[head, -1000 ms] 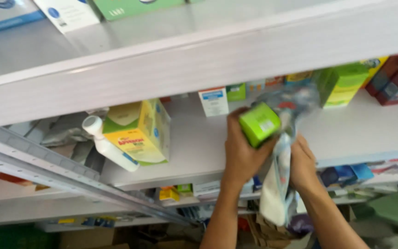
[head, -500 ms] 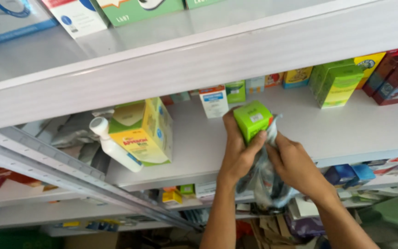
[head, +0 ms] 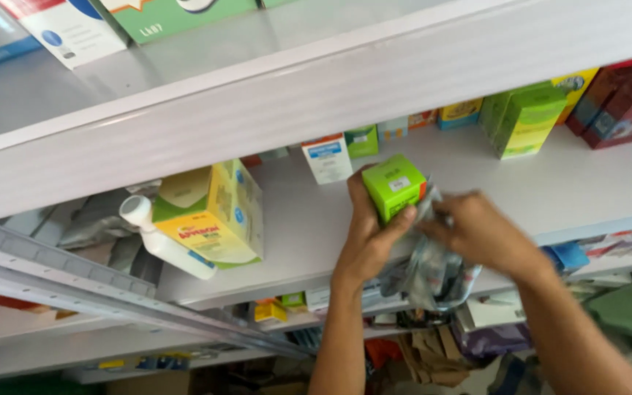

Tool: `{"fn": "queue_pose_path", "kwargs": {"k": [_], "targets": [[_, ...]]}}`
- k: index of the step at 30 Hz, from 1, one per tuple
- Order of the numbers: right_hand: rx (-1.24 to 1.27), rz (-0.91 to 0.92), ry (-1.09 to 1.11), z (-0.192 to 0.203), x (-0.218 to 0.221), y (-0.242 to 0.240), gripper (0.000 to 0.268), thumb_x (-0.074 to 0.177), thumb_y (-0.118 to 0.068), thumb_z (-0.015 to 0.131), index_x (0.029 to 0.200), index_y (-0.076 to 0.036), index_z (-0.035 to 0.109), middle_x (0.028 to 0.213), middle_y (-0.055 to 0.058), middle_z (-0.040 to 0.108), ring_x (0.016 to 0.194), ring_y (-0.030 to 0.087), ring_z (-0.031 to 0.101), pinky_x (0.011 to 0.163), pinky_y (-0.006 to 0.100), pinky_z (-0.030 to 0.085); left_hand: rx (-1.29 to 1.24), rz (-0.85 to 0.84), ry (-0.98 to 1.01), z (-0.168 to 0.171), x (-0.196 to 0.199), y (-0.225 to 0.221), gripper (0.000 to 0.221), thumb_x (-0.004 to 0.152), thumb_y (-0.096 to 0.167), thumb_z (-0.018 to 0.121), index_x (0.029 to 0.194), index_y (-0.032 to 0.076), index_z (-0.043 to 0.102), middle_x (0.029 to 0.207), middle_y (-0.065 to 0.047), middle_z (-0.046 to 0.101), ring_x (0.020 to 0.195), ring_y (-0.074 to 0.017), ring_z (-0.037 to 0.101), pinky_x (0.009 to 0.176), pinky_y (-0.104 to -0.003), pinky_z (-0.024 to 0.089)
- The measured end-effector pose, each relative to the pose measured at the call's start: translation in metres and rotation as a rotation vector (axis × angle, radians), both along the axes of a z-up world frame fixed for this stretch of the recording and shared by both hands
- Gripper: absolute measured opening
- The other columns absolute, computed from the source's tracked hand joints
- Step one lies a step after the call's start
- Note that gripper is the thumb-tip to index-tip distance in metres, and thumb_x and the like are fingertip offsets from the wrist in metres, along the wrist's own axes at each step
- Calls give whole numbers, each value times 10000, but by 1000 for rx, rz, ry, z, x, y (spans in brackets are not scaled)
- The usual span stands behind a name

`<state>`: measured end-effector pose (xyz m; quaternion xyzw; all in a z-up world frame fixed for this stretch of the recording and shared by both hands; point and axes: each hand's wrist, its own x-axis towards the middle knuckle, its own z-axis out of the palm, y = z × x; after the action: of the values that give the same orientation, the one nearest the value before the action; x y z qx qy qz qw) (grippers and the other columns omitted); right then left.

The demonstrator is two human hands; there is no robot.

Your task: Wiping down pharmacy shelves and medicine boxes using a cleaning cloth.

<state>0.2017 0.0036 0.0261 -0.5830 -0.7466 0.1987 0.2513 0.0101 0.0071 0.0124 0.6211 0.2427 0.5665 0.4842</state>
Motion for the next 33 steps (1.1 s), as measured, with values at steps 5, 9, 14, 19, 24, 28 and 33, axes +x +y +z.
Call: {"fn": "queue_pose_path", "kwargs": {"k": [5, 9, 14, 19, 24, 28, 33], "targets": [[192, 120, 366, 37, -7, 0, 274, 822, -168, 727, 1043, -7, 752, 770, 160, 788, 632, 217, 694, 535, 381, 556, 25, -2, 8, -5, -3, 8, 716, 1012, 181, 670, 1521, 35, 187, 1409, -175, 448, 1339, -280, 506, 1111, -414, 461], [-48, -21, 77, 10, -9, 4, 212, 876, -221, 766, 981, -37, 773, 675, 195, 759, 527, 235, 696, 566, 394, 556, 19, -28, -2, 0, -5, 7, 736, 1001, 174, 680, 1534, 39, 190, 1381, -181, 467, 1303, -286, 527, 1092, -409, 469], [-36, 21, -2, 24, -4, 4, 209, 846, -206, 755, 951, -24, 757, 768, 146, 777, 579, 186, 738, 575, 339, 601, -5, -71, -29, -3, -3, 9, 701, 1006, 160, 679, 1508, 58, 201, 1387, -149, 508, 1296, -240, 559, 1064, -395, 505], [17, -15, 187, 19, -8, 0, 182, 821, -143, 757, 923, 8, 758, 756, 158, 755, 602, 246, 722, 578, 387, 587, -66, -88, -33, -3, -4, 7, 700, 997, 145, 688, 1515, 53, 227, 1352, -160, 524, 1238, -257, 584, 1026, -399, 521], [16, -57, 22, 14, -12, -6, 290, 786, -138, 827, 989, 33, 710, 750, 199, 756, 622, 280, 711, 602, 423, 566, -15, -98, -60, -11, -4, 8, 688, 1014, 108, 699, 1528, 44, 245, 1389, -156, 517, 1295, -267, 555, 1085, -403, 492], [137, -3, 80, 36, -4, 0, 235, 757, -122, 807, 938, 6, 730, 775, 159, 768, 598, 247, 739, 577, 390, 602, -21, -122, -45, -8, -4, 18, 760, 973, 123, 695, 1541, 62, 193, 1389, -126, 513, 1290, -250, 553, 1064, -394, 505], [130, 43, 192, 11, -4, 11, 364, 742, -73, 794, 1087, 0, 702, 780, 170, 776, 623, 247, 759, 573, 380, 607, -58, -139, -95, -8, -4, 19, 766, 975, 124, 720, 1532, 38, 201, 1373, -135, 522, 1292, -252, 538, 1068, -384, 487]]}}
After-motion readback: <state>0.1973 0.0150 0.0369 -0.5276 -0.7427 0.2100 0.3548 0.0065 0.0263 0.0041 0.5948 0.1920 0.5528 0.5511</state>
